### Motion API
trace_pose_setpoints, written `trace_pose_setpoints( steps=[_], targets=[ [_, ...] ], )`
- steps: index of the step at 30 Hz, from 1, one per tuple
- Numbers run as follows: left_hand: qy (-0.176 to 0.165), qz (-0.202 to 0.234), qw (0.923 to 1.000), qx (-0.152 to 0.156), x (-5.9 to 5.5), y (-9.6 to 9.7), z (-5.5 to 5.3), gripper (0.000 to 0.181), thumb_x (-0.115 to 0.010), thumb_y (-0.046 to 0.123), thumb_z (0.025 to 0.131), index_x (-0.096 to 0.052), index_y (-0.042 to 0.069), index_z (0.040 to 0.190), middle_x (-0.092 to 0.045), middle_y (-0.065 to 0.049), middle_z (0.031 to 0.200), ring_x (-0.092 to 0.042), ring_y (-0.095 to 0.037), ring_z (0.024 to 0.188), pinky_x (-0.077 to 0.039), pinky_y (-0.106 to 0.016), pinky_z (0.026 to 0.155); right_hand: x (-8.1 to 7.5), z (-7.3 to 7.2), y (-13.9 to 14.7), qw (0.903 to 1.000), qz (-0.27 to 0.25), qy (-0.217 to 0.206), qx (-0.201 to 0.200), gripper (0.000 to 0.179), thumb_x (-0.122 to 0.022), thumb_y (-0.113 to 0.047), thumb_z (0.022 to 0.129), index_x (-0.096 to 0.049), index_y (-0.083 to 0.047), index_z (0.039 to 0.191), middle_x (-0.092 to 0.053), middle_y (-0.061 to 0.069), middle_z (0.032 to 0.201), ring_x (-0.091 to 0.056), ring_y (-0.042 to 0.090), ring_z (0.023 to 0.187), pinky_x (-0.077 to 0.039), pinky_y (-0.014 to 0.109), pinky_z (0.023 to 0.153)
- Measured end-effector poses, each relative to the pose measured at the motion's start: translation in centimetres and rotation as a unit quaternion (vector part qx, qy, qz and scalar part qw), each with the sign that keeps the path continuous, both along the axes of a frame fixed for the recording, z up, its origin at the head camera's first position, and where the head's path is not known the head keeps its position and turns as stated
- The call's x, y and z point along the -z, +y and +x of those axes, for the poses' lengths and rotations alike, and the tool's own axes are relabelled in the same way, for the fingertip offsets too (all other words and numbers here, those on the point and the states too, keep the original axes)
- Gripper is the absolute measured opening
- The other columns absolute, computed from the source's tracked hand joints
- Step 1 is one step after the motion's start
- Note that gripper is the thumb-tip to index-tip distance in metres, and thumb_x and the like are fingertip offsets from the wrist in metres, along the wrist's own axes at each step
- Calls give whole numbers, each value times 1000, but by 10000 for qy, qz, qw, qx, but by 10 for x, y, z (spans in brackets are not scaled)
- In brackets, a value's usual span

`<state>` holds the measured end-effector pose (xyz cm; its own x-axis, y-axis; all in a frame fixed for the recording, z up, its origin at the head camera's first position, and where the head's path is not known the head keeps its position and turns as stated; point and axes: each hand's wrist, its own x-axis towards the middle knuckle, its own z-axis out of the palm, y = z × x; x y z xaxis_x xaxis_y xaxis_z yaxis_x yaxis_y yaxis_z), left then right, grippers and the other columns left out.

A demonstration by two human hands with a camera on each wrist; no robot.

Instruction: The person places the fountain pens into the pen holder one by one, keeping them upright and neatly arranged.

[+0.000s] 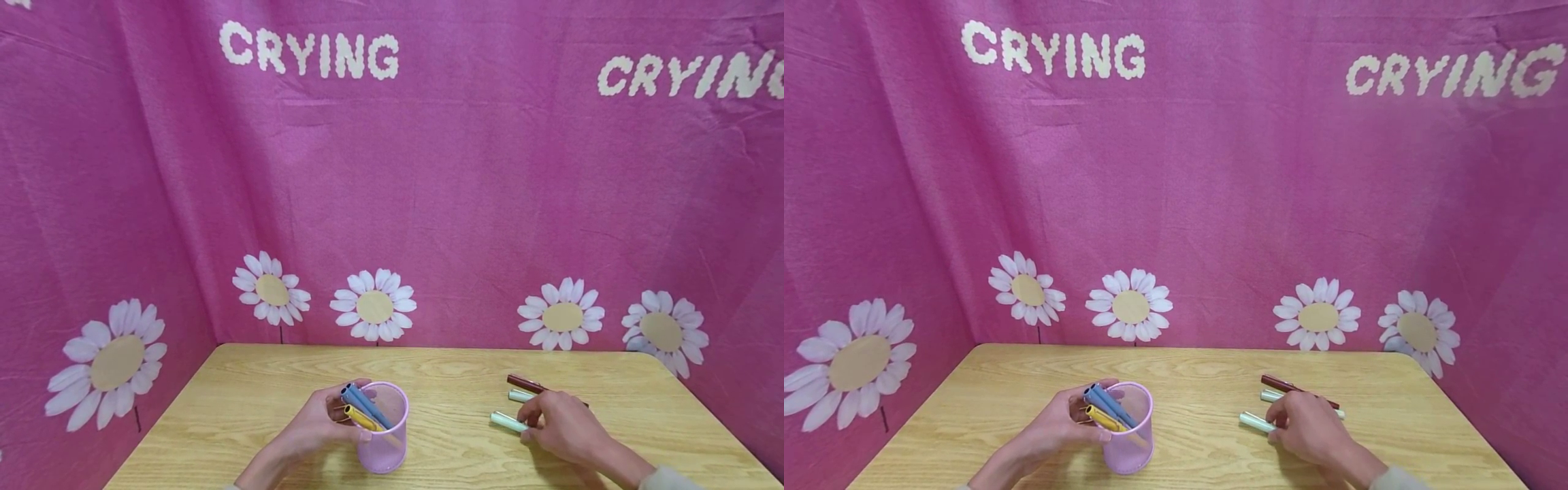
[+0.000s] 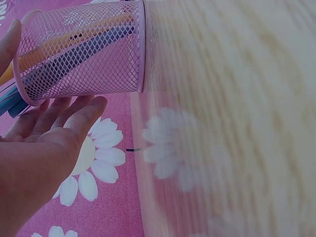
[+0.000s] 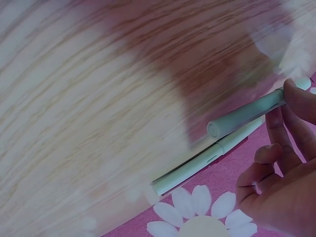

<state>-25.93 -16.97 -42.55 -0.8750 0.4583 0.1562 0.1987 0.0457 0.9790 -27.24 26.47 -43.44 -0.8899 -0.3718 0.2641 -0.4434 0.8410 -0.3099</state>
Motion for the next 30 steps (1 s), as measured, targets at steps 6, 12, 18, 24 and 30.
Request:
trace_pose_setpoints(
  steps=[6,12,18,24,30],
  targets=[
    [5,13,10000,18,0,1,-1,73,-87,5,84,-54,-8,147,-69,-20,127,-66,-25,107,-54,-30,92,-1,3,-3,9997,-107,153,-156,20,-93,-18,75,-78,-28,83,-62,-26,73,-58,-1,74,-48,28,63],
    [11,82,9999,58,1,0,-2,74,-87,5,84,-53,-9,147,-67,-24,129,-65,-24,106,-55,-30,91,-2,4,-6,9995,-172,207,-143,20,-92,-18,76,-78,-29,83,-61,-27,73,-58,0,73,-46,27,60],
    [44,61,10000,50,1,0,0,75,-87,5,84,-51,-10,148,-70,-19,125,-66,-24,107,-55,-30,91,-4,6,-9,9993,-307,142,-164,18,-91,-17,77,-78,-28,83,-62,-25,73,-59,1,73,-46,26,61],
    [22,83,10000,42,1,-1,1,76,-87,5,84,-51,-10,149,-69,-21,128,-66,-24,108,-55,-30,92,-6,8,-13,9992,-368,117,-123,17,-92,-19,76,-79,-27,84,-63,-25,73,-61,3,74,-48,27,62],
    [73,143,9998,86,1,-1,1,76,-86,3,84,-49,-11,149,-71,-14,121,-65,-23,105,-55,-29,90,-8,10,-16,9991,-419,74,-72,17,-92,-19,76,-79,-28,83,-64,-25,73,-60,2,75,-49,27,64]
  ],
)
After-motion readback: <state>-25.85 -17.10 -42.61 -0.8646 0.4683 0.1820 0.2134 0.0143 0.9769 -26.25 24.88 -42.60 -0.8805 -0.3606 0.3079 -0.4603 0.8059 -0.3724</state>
